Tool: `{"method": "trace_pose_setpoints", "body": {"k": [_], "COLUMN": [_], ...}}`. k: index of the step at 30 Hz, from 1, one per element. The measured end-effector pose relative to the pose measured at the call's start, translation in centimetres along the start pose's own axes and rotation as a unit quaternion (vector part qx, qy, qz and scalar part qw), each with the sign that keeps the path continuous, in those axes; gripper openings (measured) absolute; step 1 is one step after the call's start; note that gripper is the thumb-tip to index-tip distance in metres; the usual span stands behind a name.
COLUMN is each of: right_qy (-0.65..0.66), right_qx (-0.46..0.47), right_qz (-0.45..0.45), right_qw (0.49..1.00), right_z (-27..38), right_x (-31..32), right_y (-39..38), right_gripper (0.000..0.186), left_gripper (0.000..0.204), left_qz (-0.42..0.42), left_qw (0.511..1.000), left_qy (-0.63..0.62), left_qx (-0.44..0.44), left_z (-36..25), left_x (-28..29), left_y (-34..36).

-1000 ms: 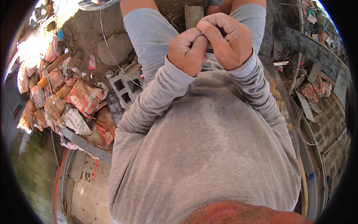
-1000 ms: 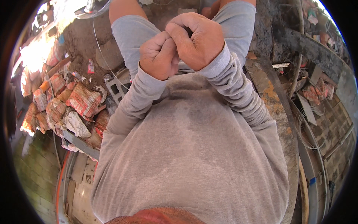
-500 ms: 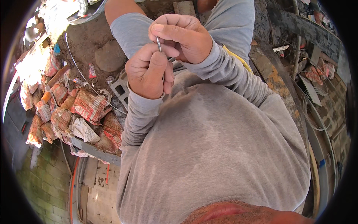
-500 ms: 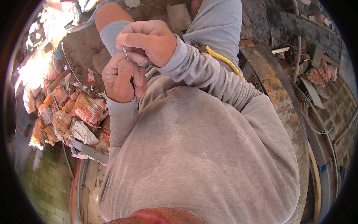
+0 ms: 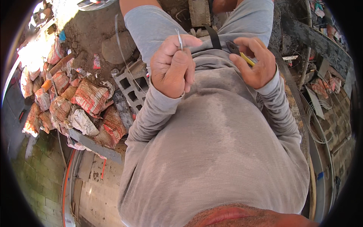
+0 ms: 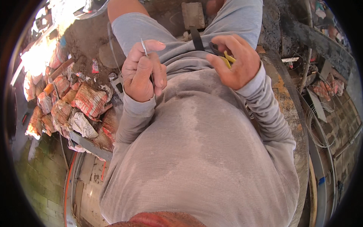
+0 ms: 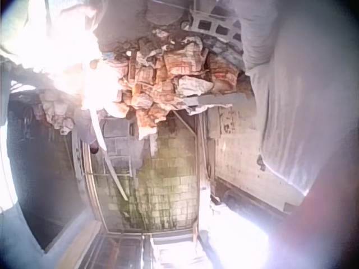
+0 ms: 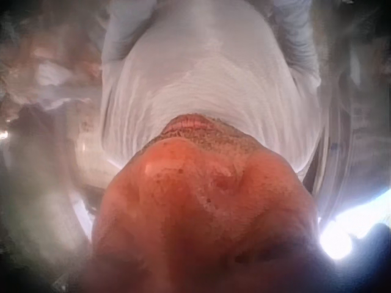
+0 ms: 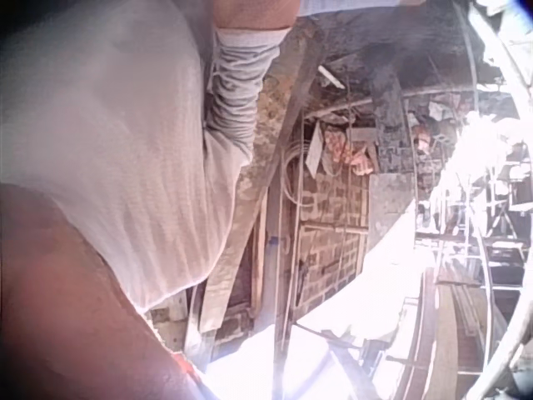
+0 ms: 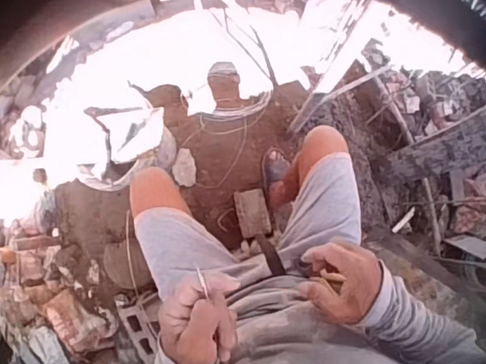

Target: The person sits on the ground and repeatedly cuts short lengths of thin metal wire using yellow-handled pliers. The person pulls wire from a coil, measures a segment by hand, and cuts it, repeating this process throughout the clip.

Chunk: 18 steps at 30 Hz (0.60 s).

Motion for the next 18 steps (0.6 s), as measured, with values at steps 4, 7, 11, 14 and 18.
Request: {"method": "trace_pose_setpoints", "body": {"k": [4,7,11,14,18], "right_qy": [-0.164,-0.197,-0.164,0.037,0.374], "right_qx": [-0.041,-0.079,-0.059,-0.249,-0.361], "right_qz": [0.054,0.088,0.107,0.211,0.243], "right_qw": [0.984,0.973,0.979,0.944,0.819], "right_z": [-3.2,-4.0,-4.3,-8.2,-9.1], "right_x": [0.1,-0.8,-0.6,0.4,0.6], "right_y": [-5.5,-6.1,-4.5,-3.6,-3.2], "right_gripper": [0.051,0.060,0.054,0.056,0.062], "left_gripper": [0.032,0.030,0.028,0.027,0.025], "left_qz": [0.021,0.027,0.057,0.079,0.077], "left_qw": [0.999,0.999,0.996,0.990,0.989], "left_qy": [-0.024,-0.017,-0.073,-0.113,-0.114], "left_qx": [0.025,0.016,0.010,0.024,0.047], "left_z": [0.1,-0.5,-0.8,-0.5,-0.3], "left_x": [-0.5,-0.8,-1.0,-1.1,-1.7], "left_y": [0.4,0.5,0.6,0.2,0.3]}}
Point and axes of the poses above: each hand's wrist, its own y-axis towards the middle knuckle, its own x-axis out of the back of the hand, z = x × y, the point moved 7 cm from there along y, towards the middle knuckle, and after that the axes turned 11 degrees about -z, right-handed, at the moved point
